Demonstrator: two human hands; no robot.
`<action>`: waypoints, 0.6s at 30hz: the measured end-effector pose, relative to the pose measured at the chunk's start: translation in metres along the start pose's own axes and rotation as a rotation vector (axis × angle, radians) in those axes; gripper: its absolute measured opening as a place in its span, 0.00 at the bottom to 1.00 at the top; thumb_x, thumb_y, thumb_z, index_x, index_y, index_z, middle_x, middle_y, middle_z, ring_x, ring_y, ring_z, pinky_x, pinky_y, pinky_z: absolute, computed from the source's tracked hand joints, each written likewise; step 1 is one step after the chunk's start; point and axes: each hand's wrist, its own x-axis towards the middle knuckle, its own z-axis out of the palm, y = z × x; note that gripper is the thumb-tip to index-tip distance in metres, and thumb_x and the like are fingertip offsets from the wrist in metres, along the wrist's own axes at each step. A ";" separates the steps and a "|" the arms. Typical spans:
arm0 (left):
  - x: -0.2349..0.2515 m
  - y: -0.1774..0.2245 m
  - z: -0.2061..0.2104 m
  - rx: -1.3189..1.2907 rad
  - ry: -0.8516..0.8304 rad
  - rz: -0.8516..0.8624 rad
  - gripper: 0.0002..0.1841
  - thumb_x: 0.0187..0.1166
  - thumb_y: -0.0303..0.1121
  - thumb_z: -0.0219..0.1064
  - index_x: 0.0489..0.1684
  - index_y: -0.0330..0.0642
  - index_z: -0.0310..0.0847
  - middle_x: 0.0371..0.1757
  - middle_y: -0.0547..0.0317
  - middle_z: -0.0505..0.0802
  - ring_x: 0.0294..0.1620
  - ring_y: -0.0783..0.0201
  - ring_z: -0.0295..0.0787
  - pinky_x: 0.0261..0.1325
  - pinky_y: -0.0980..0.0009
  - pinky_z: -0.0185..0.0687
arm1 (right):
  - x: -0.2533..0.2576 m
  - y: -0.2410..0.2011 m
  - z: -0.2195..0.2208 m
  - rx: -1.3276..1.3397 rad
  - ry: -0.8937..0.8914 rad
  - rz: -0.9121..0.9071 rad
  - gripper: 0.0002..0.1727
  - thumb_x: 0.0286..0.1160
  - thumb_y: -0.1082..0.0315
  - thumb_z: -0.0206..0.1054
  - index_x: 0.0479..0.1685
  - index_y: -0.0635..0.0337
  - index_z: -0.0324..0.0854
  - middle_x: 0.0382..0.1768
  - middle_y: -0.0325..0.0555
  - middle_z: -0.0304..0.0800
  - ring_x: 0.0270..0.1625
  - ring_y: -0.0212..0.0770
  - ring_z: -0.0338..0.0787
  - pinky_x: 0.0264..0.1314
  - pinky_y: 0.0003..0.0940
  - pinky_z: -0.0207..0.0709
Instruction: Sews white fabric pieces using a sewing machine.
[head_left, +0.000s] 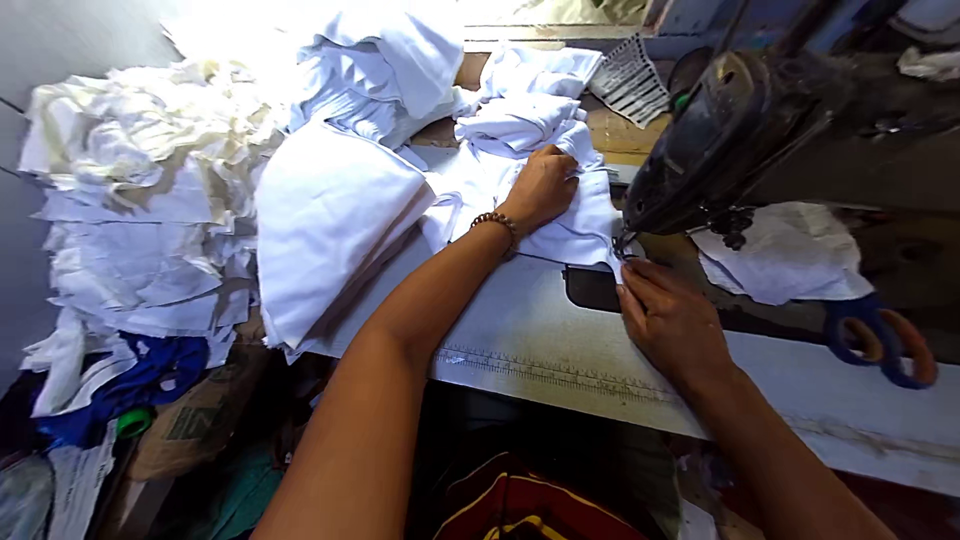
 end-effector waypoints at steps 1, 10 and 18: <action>-0.011 0.010 -0.017 0.032 -0.009 -0.032 0.13 0.78 0.28 0.65 0.54 0.33 0.91 0.58 0.40 0.90 0.67 0.45 0.85 0.72 0.52 0.78 | 0.000 0.000 0.001 -0.015 0.006 0.010 0.23 0.86 0.63 0.53 0.62 0.70 0.88 0.65 0.63 0.90 0.71 0.63 0.87 0.74 0.60 0.77; -0.186 0.020 -0.079 0.476 -0.138 -0.197 0.06 0.77 0.22 0.66 0.40 0.31 0.89 0.43 0.40 0.91 0.50 0.41 0.91 0.46 0.49 0.88 | 0.003 0.003 -0.003 0.005 -0.013 0.015 0.24 0.87 0.63 0.50 0.61 0.70 0.88 0.65 0.66 0.89 0.71 0.66 0.87 0.73 0.63 0.76; -0.253 0.043 -0.125 0.063 -0.332 0.002 0.15 0.74 0.43 0.67 0.43 0.45 0.95 0.61 0.52 0.93 0.64 0.50 0.88 0.61 0.48 0.82 | -0.001 -0.035 -0.022 0.165 0.109 -0.103 0.18 0.83 0.64 0.60 0.45 0.69 0.92 0.52 0.65 0.93 0.56 0.64 0.92 0.59 0.60 0.81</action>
